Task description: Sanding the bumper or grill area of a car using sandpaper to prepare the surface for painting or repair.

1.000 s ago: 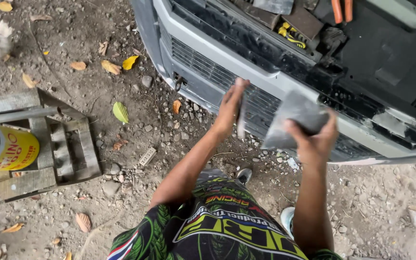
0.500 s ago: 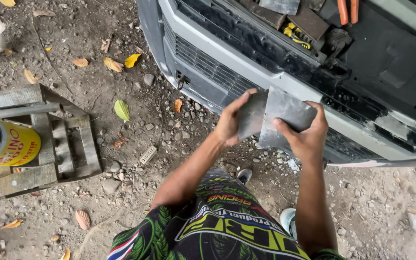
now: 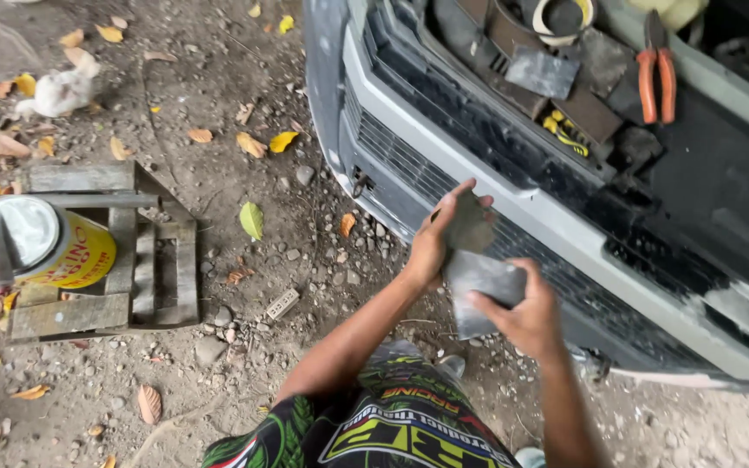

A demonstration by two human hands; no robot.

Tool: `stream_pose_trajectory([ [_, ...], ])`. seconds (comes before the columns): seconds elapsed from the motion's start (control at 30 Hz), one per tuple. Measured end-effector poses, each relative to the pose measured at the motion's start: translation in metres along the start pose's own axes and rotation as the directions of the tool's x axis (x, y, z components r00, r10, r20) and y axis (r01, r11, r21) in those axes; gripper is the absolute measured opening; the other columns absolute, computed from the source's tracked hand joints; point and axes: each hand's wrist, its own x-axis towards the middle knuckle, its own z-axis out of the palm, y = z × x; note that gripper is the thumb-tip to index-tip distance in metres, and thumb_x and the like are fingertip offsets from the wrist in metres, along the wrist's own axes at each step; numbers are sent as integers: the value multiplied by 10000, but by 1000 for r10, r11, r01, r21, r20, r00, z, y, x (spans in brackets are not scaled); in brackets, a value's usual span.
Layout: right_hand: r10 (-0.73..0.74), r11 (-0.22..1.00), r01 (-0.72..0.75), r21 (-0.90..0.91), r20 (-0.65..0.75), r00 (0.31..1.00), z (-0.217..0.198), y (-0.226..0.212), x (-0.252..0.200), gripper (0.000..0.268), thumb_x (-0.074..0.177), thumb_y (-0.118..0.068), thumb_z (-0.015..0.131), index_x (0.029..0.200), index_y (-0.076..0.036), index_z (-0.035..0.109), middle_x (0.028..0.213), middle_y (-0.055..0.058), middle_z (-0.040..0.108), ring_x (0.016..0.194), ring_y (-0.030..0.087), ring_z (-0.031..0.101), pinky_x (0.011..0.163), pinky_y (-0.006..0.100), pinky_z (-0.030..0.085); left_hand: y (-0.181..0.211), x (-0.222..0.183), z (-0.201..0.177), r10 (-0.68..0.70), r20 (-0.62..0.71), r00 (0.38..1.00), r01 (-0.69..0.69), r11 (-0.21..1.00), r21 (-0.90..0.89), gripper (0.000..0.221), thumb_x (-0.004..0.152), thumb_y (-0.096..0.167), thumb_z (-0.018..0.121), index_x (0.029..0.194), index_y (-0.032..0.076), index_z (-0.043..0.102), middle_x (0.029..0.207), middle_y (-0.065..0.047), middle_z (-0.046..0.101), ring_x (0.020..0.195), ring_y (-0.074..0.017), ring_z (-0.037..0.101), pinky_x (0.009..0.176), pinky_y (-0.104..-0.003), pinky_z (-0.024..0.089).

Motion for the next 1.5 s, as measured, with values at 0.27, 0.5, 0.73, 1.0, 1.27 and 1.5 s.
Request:
stream_pose_trajectory([
  [0.27,-33,954,114,277,-281,959,-41,40,43,662,823,-314,926,1248,19,544,1106,82,684,955,138,651,862,292,556,5,-34,-24,-30,29,999,-1,679,734,380,952,357,716,1227,97,739,1337,-107,704,1156,-232,685,1021,-430,537],
  [0.5,-71,975,76,208,-32,997,-47,60,62,507,843,-276,852,1195,-23,590,938,36,687,831,106,619,752,271,525,-31,-16,-8,-110,-175,978,201,696,689,270,898,292,804,1054,72,814,1025,-161,759,905,-282,700,828,-472,572],
  [0.73,-158,926,69,371,214,964,-111,137,98,249,989,-235,763,1056,-43,618,836,12,638,762,113,571,692,276,494,-24,7,28,145,-381,913,132,779,612,271,877,291,761,1097,135,788,938,-72,794,765,-173,720,728,-336,611],
  [1.0,-218,928,-160,336,839,498,-110,111,117,254,871,-215,818,784,-18,683,719,-47,620,689,57,526,626,258,468,-96,31,35,180,-115,977,-31,650,759,205,913,218,818,998,31,815,901,-109,808,765,-153,736,713,-344,621],
  [1.27,-157,805,-179,566,495,855,-121,144,128,154,942,-170,711,1015,-37,736,874,-48,701,775,42,580,728,225,493,-94,14,56,140,-442,886,145,823,550,278,950,218,677,1193,88,708,965,2,766,864,-130,749,799,-302,631],
  [1.5,-77,659,-124,742,230,970,-90,125,118,281,956,-133,693,1222,-42,708,1065,-65,689,973,40,587,904,192,475,-133,-6,54,152,-405,902,106,829,549,255,869,122,812,1064,-38,771,879,-73,785,784,-161,730,732,-335,624],
])
